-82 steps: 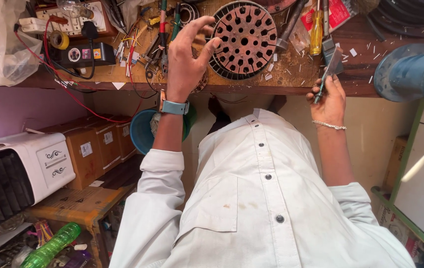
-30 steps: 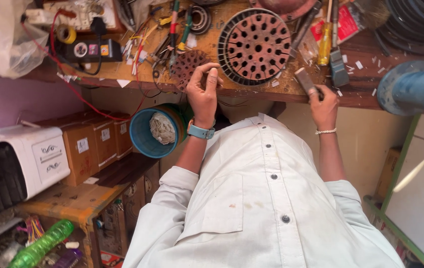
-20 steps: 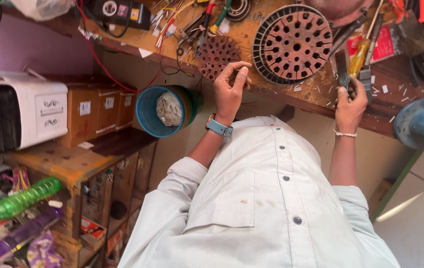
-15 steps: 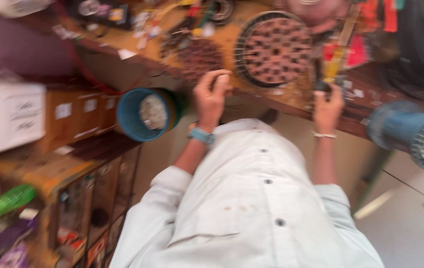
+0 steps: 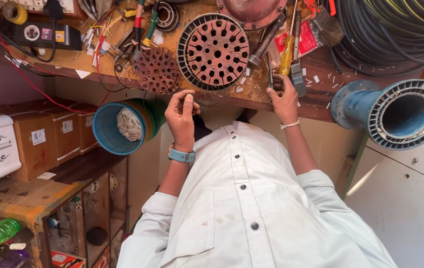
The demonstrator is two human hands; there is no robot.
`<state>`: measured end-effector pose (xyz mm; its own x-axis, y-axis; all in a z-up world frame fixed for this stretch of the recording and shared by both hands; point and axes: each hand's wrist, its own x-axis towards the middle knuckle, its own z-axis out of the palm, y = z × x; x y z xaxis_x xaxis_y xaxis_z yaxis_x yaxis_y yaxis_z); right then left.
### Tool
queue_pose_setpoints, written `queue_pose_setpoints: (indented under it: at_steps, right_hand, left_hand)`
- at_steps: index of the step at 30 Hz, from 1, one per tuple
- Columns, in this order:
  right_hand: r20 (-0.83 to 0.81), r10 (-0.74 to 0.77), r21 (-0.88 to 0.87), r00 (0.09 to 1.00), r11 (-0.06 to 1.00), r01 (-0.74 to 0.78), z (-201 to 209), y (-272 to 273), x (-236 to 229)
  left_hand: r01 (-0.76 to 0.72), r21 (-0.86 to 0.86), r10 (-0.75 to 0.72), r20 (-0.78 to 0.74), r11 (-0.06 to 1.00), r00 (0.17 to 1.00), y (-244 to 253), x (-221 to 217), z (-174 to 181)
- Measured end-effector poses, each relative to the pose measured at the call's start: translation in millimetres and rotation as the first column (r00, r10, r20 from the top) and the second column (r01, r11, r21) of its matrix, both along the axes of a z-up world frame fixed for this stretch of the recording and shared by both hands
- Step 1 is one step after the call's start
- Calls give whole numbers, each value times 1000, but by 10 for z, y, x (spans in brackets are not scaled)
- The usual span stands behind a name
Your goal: The person uses a chisel and hammer to chip away at a circular copper motor component, then switches to a rubber mallet to tap the same part on a green workbench. The person handles the copper disc and a cylindrical motor stator throughout the process.
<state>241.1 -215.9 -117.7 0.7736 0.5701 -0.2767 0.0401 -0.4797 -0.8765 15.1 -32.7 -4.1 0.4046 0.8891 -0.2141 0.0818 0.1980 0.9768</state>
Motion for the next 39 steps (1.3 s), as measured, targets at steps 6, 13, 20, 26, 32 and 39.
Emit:
queue_pose_setpoints:
  at_steps: [6,13,20,26,32,39]
  right_hand:
    - [6,50,-44,999,998,-49,41,25,54]
    - [25,29,-77,999,997,-27,60,71,37]
    - [76,20,-87,997,996,-13,-14,66,31]
    - [138,0,-172,990,985,23,43,150,-17]
    - [211,31,-299,977,953,34,114,223,-31]
    - [407,33,-228,913,971,66,-15,255,-80]
  left_hand:
    - [-19,2,19,-16,1000,1000,-120,46,-58]
    - [-26,-1,26,0,1000,1000,-118,114,-85]
    - [-5,6,5,5,1000,1000,-52,113,-128]
    - [50,-45,-49,23,998,999,40,82,-103]
    - [144,-48,-143,27,988,989,136,33,-76]
    - [90,-46,-87,55,995,995,242,-14,-102]
